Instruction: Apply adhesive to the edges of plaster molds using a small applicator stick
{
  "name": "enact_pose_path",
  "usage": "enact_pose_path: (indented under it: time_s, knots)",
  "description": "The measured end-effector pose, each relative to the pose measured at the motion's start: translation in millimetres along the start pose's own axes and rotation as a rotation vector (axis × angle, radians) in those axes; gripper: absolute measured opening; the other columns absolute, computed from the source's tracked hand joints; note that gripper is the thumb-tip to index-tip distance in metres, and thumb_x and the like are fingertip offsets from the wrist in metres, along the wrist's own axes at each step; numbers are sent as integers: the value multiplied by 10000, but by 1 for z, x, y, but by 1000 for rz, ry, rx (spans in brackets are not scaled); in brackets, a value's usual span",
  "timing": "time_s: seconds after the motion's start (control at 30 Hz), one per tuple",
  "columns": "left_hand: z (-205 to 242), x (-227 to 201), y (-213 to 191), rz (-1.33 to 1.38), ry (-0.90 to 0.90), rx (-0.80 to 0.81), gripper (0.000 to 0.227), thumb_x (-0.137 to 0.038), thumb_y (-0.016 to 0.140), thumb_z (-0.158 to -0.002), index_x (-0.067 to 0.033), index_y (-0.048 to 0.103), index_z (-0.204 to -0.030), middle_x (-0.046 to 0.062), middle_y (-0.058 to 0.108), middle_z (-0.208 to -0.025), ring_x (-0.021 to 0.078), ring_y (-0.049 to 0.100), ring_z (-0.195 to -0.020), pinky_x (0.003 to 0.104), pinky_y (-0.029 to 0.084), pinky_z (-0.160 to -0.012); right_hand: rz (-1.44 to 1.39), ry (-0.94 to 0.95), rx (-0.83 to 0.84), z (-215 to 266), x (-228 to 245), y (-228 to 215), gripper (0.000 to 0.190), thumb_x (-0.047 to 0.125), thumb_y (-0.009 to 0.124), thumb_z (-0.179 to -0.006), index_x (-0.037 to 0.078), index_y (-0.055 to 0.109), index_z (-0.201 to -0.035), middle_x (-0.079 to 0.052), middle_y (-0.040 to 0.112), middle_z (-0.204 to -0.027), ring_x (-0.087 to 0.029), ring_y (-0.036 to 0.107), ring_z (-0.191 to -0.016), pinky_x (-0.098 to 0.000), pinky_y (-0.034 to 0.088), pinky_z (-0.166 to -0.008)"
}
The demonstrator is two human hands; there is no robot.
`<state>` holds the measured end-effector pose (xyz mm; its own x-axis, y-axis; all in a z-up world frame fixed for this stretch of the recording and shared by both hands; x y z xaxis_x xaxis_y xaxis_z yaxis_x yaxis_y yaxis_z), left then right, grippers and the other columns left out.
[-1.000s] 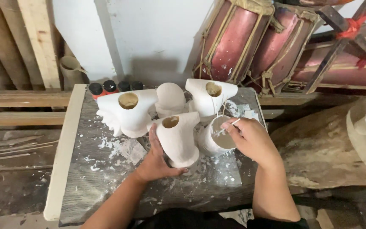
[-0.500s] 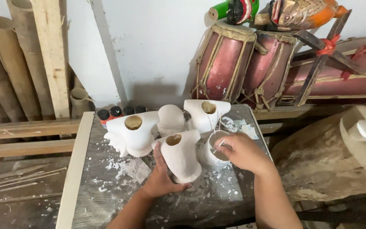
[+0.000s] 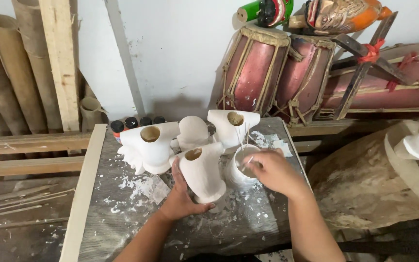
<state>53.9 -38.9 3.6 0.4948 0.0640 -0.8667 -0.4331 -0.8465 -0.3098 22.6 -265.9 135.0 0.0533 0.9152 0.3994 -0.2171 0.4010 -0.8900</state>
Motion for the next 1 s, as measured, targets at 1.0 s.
enact_pose_path:
  time_s: [1.0]
  knots:
    - [-14,-21,-14,97,-345,2,1692,-412,995,-506,-74,-309,-1530,456,123,-1548,614,292,-1384,652,333,-1139,-65,-95,-273,13,6,-25,180,155,641,-963,236,798,-1002,-4,781,-713,-200,676,-634,-368,391,-825]
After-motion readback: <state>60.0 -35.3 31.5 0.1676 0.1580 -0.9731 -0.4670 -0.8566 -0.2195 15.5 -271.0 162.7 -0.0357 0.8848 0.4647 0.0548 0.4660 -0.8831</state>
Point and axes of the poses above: each hand's wrist, its own z-axis away from the middle knuckle, its own y-axis out of the palm, x = y × z, the point moved 7 cm from there along -z, towards the middle knuckle
